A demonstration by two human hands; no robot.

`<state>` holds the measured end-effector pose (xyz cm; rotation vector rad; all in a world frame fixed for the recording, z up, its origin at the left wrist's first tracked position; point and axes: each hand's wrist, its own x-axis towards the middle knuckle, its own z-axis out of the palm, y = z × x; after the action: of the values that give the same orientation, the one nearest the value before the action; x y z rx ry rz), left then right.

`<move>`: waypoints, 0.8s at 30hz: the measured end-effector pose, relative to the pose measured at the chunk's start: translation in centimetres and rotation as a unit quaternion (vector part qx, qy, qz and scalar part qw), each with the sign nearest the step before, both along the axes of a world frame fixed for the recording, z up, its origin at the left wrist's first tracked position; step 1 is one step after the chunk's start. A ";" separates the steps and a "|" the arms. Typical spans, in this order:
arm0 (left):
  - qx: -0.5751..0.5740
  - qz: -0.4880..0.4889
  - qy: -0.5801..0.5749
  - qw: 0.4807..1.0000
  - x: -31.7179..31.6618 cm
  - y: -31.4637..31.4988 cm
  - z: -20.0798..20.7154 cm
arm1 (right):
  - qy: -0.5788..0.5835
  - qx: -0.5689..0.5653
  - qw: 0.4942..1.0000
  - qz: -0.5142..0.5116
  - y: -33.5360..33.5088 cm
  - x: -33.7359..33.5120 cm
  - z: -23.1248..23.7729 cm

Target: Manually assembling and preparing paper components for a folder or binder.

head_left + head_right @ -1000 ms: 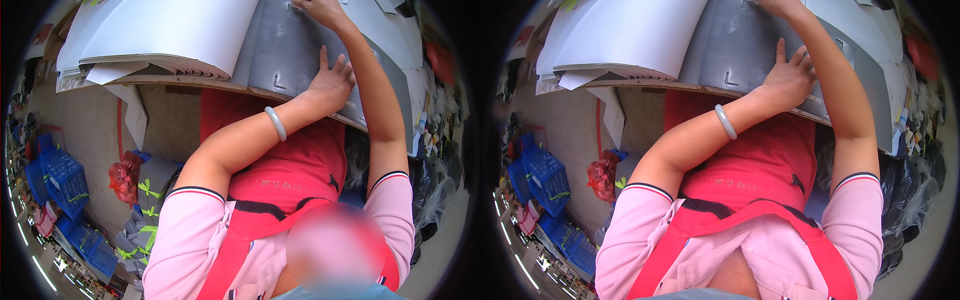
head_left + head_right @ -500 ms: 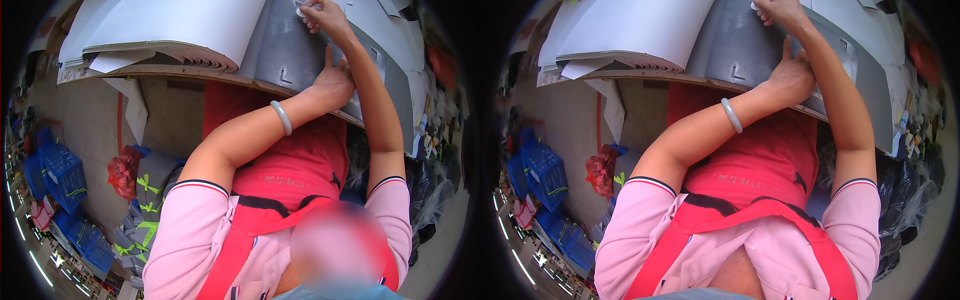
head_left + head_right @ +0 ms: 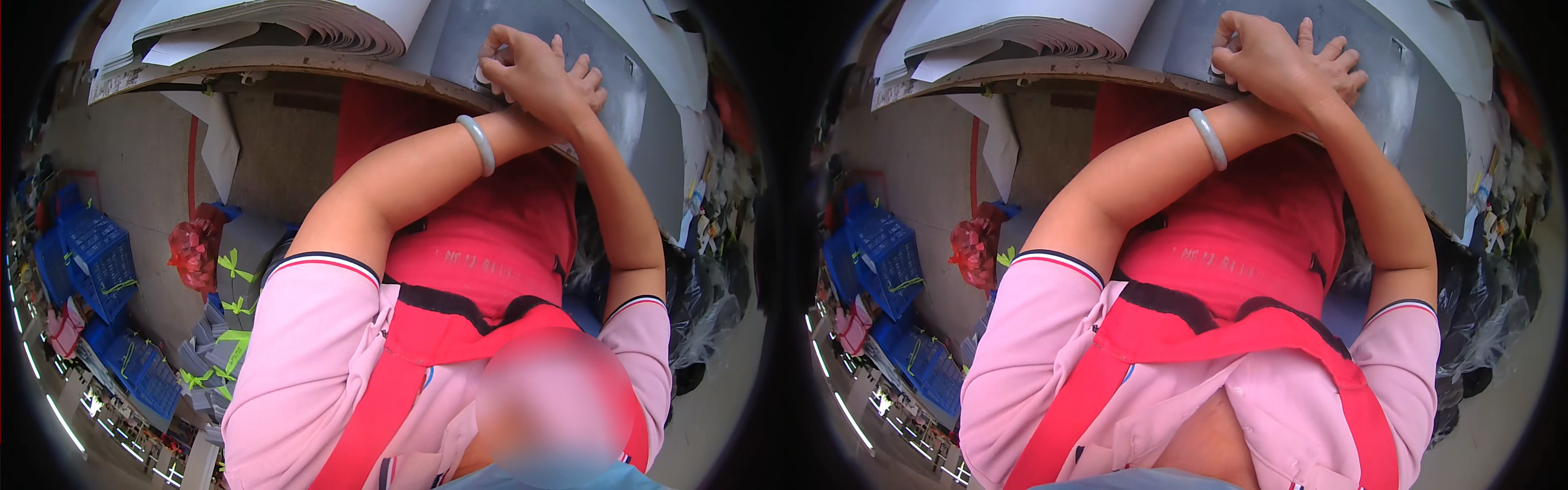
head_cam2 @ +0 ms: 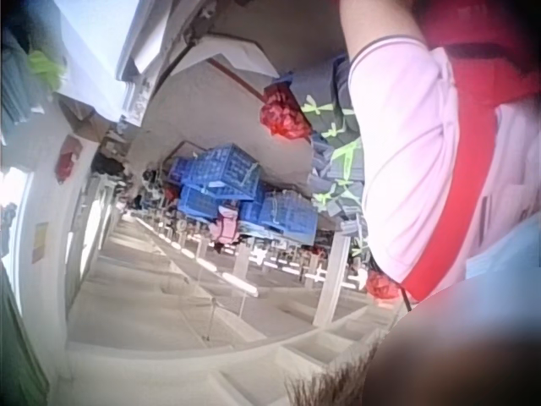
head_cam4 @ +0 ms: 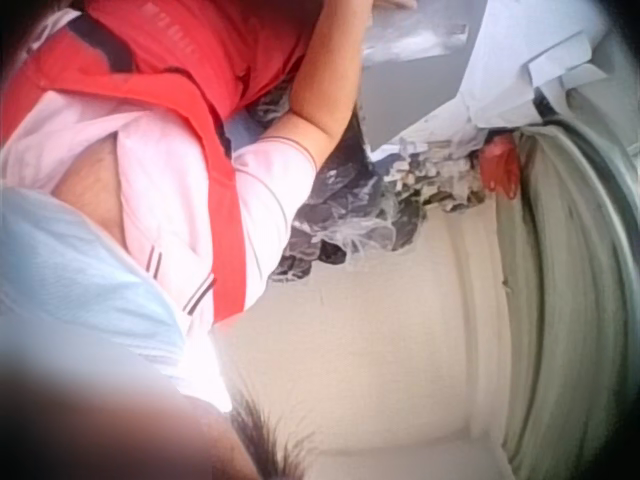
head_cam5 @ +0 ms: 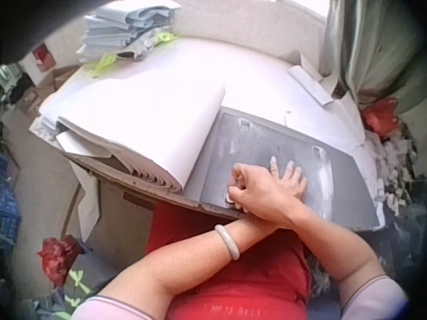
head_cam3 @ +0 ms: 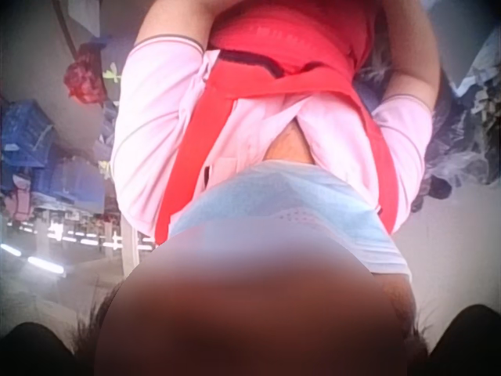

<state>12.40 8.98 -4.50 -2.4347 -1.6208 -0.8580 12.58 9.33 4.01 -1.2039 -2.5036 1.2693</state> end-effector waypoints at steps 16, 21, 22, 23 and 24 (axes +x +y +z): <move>-0.043 0.023 -0.030 0.998 0.6 0.2 0.8 | -0.058 0.299 0.948 0.097 -1.3 2.5 -1.8; -0.044 0.009 -0.036 0.998 0.3 -0.2 0.2 | -0.083 0.318 0.936 0.129 -1.8 1.7 0.4; -0.034 0.000 -0.056 0.998 -0.3 -0.2 -0.2 | -0.077 0.280 0.952 0.098 -2.5 1.8 2.5; -0.034 0.008 -0.054 0.998 -0.8 -0.1 -0.5 | -0.072 0.240 0.966 0.068 -2.8 1.8 3.5; -0.028 0.004 -0.077 0.997 -0.7 0.1 -0.2 | 0.025 0.169 0.984 0.044 -1.0 3.6 2.4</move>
<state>11.74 9.05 -4.70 -2.4517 -1.7254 -1.0358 16.16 8.31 6.39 -0.9798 -2.6195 0.8284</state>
